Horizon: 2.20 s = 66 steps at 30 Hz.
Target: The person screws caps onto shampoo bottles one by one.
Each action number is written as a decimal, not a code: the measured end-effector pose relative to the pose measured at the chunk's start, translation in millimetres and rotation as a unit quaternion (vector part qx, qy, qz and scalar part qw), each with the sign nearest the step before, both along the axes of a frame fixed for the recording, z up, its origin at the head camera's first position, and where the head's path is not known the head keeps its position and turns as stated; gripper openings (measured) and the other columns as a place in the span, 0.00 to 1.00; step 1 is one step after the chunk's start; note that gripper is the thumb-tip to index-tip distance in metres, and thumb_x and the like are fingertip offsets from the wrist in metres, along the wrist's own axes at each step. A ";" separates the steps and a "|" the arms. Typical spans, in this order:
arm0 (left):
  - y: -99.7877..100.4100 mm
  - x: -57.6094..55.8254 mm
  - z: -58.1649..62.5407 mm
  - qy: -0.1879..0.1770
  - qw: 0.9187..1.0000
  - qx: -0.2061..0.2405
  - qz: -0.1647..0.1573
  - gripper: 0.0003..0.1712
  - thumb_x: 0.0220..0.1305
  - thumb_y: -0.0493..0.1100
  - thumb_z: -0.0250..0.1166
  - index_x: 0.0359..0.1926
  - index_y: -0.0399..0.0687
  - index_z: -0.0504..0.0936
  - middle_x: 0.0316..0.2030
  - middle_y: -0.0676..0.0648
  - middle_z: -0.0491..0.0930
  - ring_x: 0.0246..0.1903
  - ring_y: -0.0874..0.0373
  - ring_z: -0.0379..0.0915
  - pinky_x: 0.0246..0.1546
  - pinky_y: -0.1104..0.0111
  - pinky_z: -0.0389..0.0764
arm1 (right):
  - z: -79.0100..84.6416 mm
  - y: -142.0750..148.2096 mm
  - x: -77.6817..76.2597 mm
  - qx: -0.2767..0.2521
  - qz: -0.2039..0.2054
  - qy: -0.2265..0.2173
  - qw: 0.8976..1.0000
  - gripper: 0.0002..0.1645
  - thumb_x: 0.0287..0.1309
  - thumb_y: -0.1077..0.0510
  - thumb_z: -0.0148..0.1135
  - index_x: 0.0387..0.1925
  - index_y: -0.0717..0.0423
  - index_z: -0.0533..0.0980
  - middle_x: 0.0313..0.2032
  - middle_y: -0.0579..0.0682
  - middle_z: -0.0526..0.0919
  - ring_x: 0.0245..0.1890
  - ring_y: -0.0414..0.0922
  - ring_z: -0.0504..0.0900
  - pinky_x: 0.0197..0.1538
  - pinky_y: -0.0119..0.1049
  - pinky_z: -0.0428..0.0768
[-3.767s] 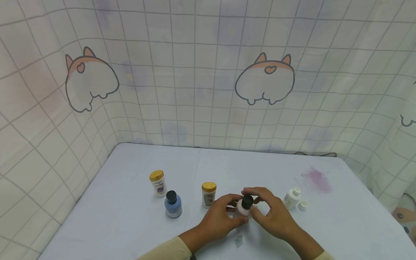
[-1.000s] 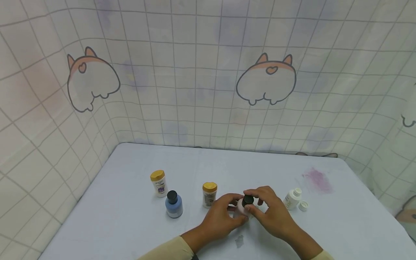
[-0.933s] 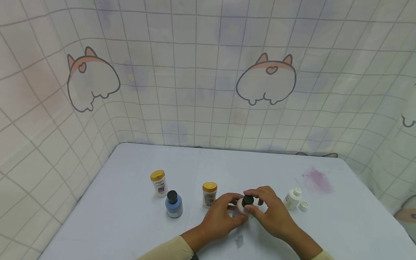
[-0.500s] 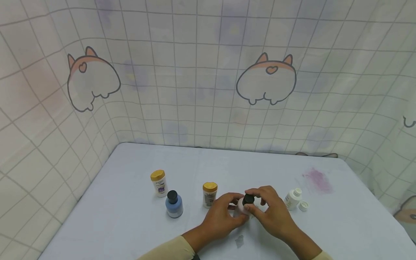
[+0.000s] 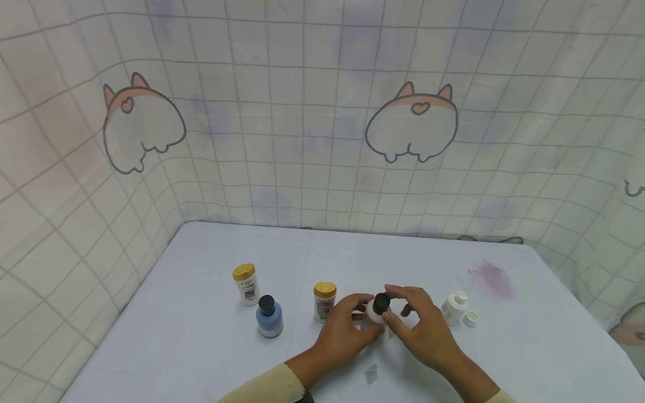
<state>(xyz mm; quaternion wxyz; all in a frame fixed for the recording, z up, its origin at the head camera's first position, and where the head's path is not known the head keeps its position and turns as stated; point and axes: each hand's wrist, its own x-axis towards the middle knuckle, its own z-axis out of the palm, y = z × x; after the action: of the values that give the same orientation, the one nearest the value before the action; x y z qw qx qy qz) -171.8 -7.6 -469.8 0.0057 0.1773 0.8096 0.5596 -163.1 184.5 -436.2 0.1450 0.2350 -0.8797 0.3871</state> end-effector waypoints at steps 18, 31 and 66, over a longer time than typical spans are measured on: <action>11.4 -10.7 -9.8 0.003 0.997 -0.023 0.073 0.33 0.53 0.46 0.72 0.60 0.54 0.70 0.53 0.59 0.72 0.49 0.66 0.70 0.51 0.67 0.74 | -1.2 7.2 2.3 -0.028 -0.044 -0.040 0.998 0.23 0.57 0.58 0.65 0.54 0.41 0.72 0.49 0.35 0.76 0.35 0.37 0.75 0.36 0.36 0.78; 16.4 -13.4 -14.6 -0.003 0.996 -0.013 0.085 0.34 0.54 0.44 0.71 0.61 0.49 0.68 0.51 0.55 0.72 0.49 0.64 0.72 0.50 0.72 0.74 | -5.9 8.9 2.1 -0.015 -0.059 -0.033 0.998 0.22 0.56 0.58 0.66 0.52 0.43 0.73 0.48 0.33 0.76 0.34 0.36 0.75 0.33 0.34 0.77; -9.1 17.7 4.4 -0.036 0.991 -0.110 -0.067 0.11 0.59 0.52 0.66 0.41 0.56 0.78 0.34 0.63 0.75 0.33 0.68 0.70 0.33 0.74 0.75 | -0.4 39.0 9.0 -0.009 -0.062 -0.064 0.996 0.20 0.61 0.51 0.62 0.53 0.34 0.71 0.48 0.34 0.76 0.33 0.37 0.76 0.34 0.34 0.78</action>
<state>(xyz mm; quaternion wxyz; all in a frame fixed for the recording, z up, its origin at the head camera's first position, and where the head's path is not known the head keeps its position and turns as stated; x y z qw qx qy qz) -154.0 -16.7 -465.4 0.0914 0.2089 0.8517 0.4718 -154.2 223.6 -436.7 0.1145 0.1530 -0.8966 0.3996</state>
